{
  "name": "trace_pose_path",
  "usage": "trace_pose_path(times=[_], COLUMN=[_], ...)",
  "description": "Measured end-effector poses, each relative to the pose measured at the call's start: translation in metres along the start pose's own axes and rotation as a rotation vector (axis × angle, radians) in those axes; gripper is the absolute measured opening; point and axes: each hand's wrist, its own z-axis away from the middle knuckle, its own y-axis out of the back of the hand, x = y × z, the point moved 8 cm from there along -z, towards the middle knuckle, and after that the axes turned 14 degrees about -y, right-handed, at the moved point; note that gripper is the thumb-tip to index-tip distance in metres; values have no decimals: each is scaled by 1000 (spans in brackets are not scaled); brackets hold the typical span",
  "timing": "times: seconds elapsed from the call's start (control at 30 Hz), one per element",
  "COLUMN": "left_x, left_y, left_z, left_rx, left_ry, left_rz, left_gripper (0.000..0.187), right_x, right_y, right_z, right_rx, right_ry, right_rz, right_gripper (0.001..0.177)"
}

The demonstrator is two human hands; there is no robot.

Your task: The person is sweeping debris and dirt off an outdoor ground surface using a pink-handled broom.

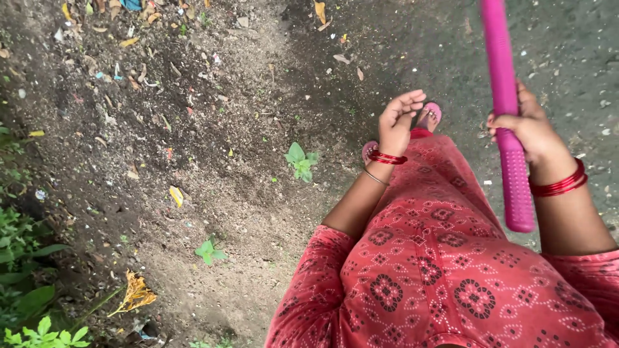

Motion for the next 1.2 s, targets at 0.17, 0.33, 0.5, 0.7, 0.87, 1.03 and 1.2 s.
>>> trace_pose_path(times=[0.17, 0.33, 0.5, 0.7, 0.87, 1.03, 1.2], left_x=[-12, -13, -22, -14, -4, -22, -9], left_y=[-15, -9, -11, -45, -80, -105, -124], left_z=[1, 3, 1, -23, -43, -48, -52], left_rx=[18, 23, 60, 25, -29, -43, -65], left_ry=[57, 13, 58, 32, -25, 35, 126], left_rz=[47, -73, -64, -89, -77, -3, -29], left_gripper=[44, 47, 49, 49, 48, 49, 51], right_x=[24, 40, 30, -15, -36, -47, -33], right_y=[42, 42, -10, 1, 59, 107, 137], right_z=[-37, -83, -93, -65, -36, -33, -76], right_rx=[133, 228, 24, -108, -54, 57, 147], right_ry=[7, -154, -191, -131, -69, -8, 26], right_rz=[-112, -139, 74, 112, 99, 16, -154], right_gripper=[89, 88, 90, 97, 102, 103, 82])
